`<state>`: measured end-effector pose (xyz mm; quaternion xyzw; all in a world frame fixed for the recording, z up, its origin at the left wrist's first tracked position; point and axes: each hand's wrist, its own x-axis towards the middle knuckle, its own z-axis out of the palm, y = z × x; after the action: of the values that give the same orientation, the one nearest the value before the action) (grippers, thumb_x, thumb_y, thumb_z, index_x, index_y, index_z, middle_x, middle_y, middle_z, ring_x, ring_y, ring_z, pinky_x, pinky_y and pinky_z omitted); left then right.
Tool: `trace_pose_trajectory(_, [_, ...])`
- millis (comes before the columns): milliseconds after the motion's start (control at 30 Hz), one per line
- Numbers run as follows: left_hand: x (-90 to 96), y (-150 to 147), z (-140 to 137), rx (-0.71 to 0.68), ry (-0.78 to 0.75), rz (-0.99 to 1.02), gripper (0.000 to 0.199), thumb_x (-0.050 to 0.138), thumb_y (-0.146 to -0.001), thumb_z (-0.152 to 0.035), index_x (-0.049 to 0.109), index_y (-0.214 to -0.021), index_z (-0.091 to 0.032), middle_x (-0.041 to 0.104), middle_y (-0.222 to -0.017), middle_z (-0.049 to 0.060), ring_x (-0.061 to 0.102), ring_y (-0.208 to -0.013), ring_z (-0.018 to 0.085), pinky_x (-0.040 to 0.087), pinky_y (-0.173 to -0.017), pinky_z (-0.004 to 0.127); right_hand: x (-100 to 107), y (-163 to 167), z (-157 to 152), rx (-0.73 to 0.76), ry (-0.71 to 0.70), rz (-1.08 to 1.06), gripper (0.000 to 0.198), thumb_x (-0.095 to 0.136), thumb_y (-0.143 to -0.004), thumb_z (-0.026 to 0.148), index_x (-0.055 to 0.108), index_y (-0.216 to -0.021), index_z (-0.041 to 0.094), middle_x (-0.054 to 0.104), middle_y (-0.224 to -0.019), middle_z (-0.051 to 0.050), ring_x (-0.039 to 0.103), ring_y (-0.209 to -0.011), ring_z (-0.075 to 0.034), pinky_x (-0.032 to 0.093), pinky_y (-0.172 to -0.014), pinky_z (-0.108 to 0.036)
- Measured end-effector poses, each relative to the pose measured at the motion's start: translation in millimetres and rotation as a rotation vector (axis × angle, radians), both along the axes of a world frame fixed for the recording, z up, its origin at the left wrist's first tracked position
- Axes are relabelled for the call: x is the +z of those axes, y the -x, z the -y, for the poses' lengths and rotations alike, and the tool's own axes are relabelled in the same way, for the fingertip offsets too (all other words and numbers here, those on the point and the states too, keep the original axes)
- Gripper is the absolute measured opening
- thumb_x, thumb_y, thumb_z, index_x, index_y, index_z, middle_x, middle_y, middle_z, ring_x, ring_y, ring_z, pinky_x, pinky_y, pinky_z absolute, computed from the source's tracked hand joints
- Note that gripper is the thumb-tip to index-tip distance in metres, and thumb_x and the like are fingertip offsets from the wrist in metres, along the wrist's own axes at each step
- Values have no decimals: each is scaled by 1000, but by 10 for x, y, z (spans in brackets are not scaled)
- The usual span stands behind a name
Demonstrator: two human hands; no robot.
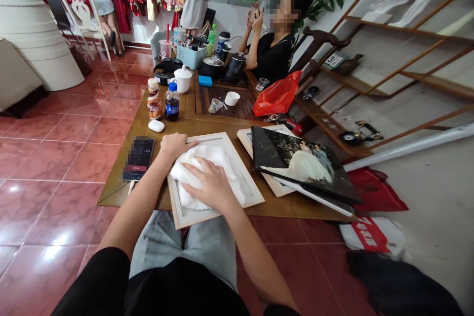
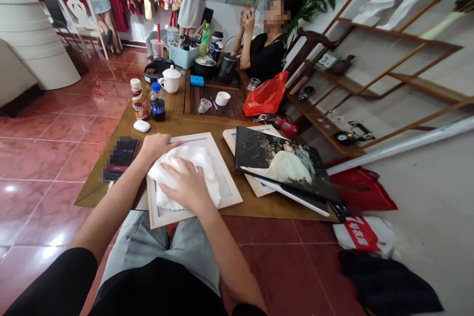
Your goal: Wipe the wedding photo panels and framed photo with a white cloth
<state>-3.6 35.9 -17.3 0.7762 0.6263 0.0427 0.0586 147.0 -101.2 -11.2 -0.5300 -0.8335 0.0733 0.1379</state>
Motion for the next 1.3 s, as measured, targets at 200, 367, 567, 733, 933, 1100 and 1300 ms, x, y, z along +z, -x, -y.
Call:
trace_pose_trajectory(200, [19, -32, 42, 33, -40, 10, 68, 20, -106, -47, 80, -102, -14, 78, -101, 18, 74, -101, 34, 54, -83, 43, 21, -329, -202, -364, -34, 161, 52, 52, -97, 54, 56, -145, 32, 52, -147, -13, 51, -124, -35, 39, -98, -51])
trace_pose_trajectory(367, [40, -48, 66, 49, -38, -20, 61, 22, -106, -37, 79, -105, -14, 78, -101, 18, 74, -101, 34, 55, -83, 44, 65, -196, -243, -217, 66, 169, 59, 47, -99, 60, 48, -151, 33, 43, -154, -14, 46, -130, -37, 38, -103, -53])
trace_pose_trajectory(567, [95, -29, 74, 28, -1, -49, 59, 22, -108, -34, 77, -110, -14, 77, -105, 17, 73, -106, 32, 54, -85, 40, 136, -39, -291, 65, 105, 116, 60, 50, -96, 63, 50, -149, 34, 44, -155, -9, 41, -137, -32, 36, -109, -50])
trace_pose_trajectory(733, [75, -30, 63, 34, -12, -25, 60, 22, -107, -36, 78, -106, -13, 77, -105, 18, 73, -106, 32, 55, -87, 43, 136, -234, -444, -163, 64, 180, 60, 51, -96, 60, 47, -150, 35, 46, -154, -9, 49, -130, -33, 39, -104, -52])
trace_pose_trajectory(933, [85, -29, 78, 19, -13, -41, 60, 22, -108, -35, 77, -107, -13, 77, -105, 19, 73, -106, 33, 55, -87, 45, 52, -232, -546, -315, 12, 234, 62, 45, -98, 62, 46, -152, 31, 47, -150, -15, 50, -124, -38, 41, -99, -56])
trace_pose_trajectory(1100, [144, -15, 119, -20, 5, -103, 53, 25, -108, -31, 73, -118, -14, 76, -109, 18, 72, -108, 32, 55, -88, 42, 53, -132, -543, -75, 51, 179, 61, 46, -97, 64, 48, -150, 35, 41, -157, -10, 44, -134, -35, 39, -106, -54])
trace_pose_trajectory(1300, [110, -17, 107, -15, -24, -80, 56, 23, -108, -32, 75, -112, -13, 76, -108, 18, 72, -106, 35, 55, -85, 45, 46, -226, -651, -243, 10, 182, 62, 48, -95, 66, 46, -150, 39, 45, -154, -9, 49, -128, -36, 41, -103, -58])
